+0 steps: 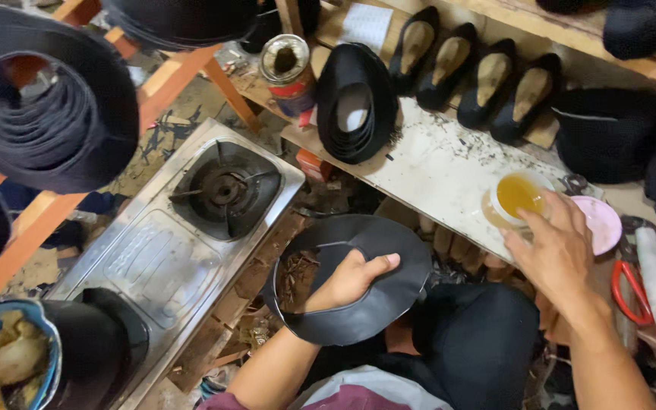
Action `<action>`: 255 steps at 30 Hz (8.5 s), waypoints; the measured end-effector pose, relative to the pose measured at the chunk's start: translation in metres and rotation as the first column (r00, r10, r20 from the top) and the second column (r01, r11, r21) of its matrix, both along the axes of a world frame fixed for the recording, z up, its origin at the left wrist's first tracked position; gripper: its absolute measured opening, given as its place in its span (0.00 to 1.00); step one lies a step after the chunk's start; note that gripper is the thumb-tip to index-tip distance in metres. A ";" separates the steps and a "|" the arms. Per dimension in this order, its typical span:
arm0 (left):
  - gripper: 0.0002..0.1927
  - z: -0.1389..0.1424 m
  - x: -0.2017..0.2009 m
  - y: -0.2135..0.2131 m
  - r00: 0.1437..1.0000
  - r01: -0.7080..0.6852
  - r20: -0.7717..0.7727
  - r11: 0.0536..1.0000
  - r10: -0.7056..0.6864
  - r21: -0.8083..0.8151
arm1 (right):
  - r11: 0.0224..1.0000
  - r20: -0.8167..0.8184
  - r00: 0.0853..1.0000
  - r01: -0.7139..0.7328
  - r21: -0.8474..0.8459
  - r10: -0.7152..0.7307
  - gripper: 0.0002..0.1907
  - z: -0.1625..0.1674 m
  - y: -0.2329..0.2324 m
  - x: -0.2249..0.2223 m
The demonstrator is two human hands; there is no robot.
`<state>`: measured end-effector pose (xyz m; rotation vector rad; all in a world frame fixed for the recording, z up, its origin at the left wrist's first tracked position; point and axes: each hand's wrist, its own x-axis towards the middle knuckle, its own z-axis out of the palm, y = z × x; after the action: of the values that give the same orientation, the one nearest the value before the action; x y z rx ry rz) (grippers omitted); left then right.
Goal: The person sits on the floor and assembles a black shoe upper by hand. They repeatedly press and smooth the edges of the upper, then place it on a nearby shelf and pick up another upper to continue the same pressing and smoothing actions.
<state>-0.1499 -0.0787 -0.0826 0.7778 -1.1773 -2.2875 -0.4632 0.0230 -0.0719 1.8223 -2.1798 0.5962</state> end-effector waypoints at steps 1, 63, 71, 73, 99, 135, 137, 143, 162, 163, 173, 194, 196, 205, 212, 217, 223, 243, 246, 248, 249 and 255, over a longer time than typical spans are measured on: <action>0.16 -0.002 0.002 0.000 1.000 -0.020 0.016 1.000 0.020 -0.010 | 0.999 -0.065 0.997 0.029 0.027 -0.027 0.17 -0.006 -0.001 -0.007; 0.17 -0.033 -0.025 0.013 0.944 -0.134 -0.256 0.953 0.206 0.272 | 0.975 0.406 0.888 -0.174 -0.137 0.215 0.08 0.001 0.032 0.029; 0.14 -0.006 -0.037 0.031 0.945 0.066 -0.322 0.939 0.049 0.336 | 0.877 0.207 0.855 -0.445 -0.182 0.476 0.24 0.010 0.033 0.078; 0.15 0.001 -0.038 0.034 0.956 0.088 -0.292 0.944 0.010 0.319 | 0.881 0.231 0.854 -0.428 -0.200 0.467 0.25 0.008 0.030 0.072; 0.16 -0.090 -0.051 0.025 0.984 0.148 -0.131 0.953 -0.117 0.263 | 0.992 0.426 0.897 -0.128 0.004 0.114 0.24 0.010 0.031 0.045; 0.11 -0.080 -0.061 0.024 0.964 0.265 -0.006 0.951 -0.267 0.162 | 0.989 0.623 0.779 -0.137 0.058 0.071 0.21 -0.005 0.054 0.064; 0.11 -0.071 -0.060 0.026 0.970 0.239 -0.004 0.954 -0.243 0.179 | 0.997 0.354 0.933 -0.073 0.001 0.068 0.20 0.000 0.044 0.031; 0.14 -0.059 -0.054 0.022 0.969 0.161 0.190 0.987 -0.157 -0.003 | 1.000 0.120 0.993 -0.021 -0.007 0.022 0.14 0.003 0.017 -0.018; 0.12 -0.050 -0.062 0.018 0.965 0.231 -0.157 0.962 -0.208 0.143 | 0.869 0.119 0.861 -0.488 -0.079 0.494 0.30 -0.020 0.064 0.074; 0.14 -0.048 -0.062 0.018 0.962 0.224 -0.198 0.956 -0.186 0.189 | 0.859 0.111 0.852 -0.505 -0.085 0.512 0.29 -0.019 0.066 0.074; 0.15 -0.043 -0.059 0.019 0.942 0.296 -0.246 0.910 -0.228 0.291 | 0.806 0.053 0.811 -0.569 -0.162 0.583 0.17 -0.009 0.076 0.083; 0.18 -0.093 -0.104 0.141 0.915 0.403 0.231 0.767 -0.330 -0.500 | 0.860 0.958 -0.122 0.481 -0.172 0.260 0.53 -0.077 0.231 0.192; 0.22 -0.092 -0.111 0.148 0.667 0.745 0.649 0.336 -0.366 -0.576 | 0.845 0.998 -0.068 0.532 0.048 -0.013 0.53 -0.074 0.273 0.190; 0.15 -0.080 -0.137 0.193 0.726 0.682 0.620 0.200 -0.298 -0.703 | 0.411 0.948 -0.312 0.874 0.259 0.066 0.47 -0.137 0.397 0.179; 0.14 -0.085 -0.130 0.205 0.787 0.604 0.554 0.157 -0.271 -0.782 | 0.054 0.802 -0.580 0.804 0.591 -0.143 0.47 -0.228 0.363 0.134; 0.13 -0.088 -0.132 0.202 0.781 0.619 0.576 0.168 -0.244 -0.767 | -0.054 0.848 -0.479 0.875 0.480 -0.227 0.46 -0.246 0.345 0.115; 0.13 -0.082 -0.134 0.205 0.766 0.642 0.605 0.251 -0.216 -0.724 | -0.022 0.846 -0.525 0.851 0.525 -0.090 0.41 -0.240 0.332 0.105; 0.12 -0.086 -0.142 0.217 0.751 0.660 0.633 0.238 -0.186 -0.713 | -0.285 0.621 -0.687 0.724 0.628 -0.378 0.47 -0.260 0.323 0.063; 0.12 -0.084 -0.144 0.216 0.750 0.662 0.638 0.232 -0.178 -0.713 | -0.265 0.766 -0.503 0.863 0.429 -0.399 0.49 -0.261 0.319 0.067; 0.12 -0.083 -0.146 0.216 0.753 0.657 0.634 0.235 -0.175 -0.716 | -0.248 0.778 -0.501 0.865 0.436 -0.379 0.48 -0.260 0.321 0.070; 0.13 -0.083 -0.147 0.217 0.752 0.658 0.636 0.242 -0.174 -0.713 | -0.239 0.782 -0.501 0.865 0.441 -0.370 0.49 -0.261 0.323 0.071; 0.13 -0.083 -0.153 0.223 0.728 0.685 0.668 0.217 -0.155 -0.696 | -0.259 0.424 -0.686 0.660 0.706 -0.591 0.43 -0.270 0.324 0.063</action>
<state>-0.3029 0.1443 -0.1654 0.5056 -2.8891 -1.1853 -0.4006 0.3472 -0.3415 -1.5054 -2.8353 1.0265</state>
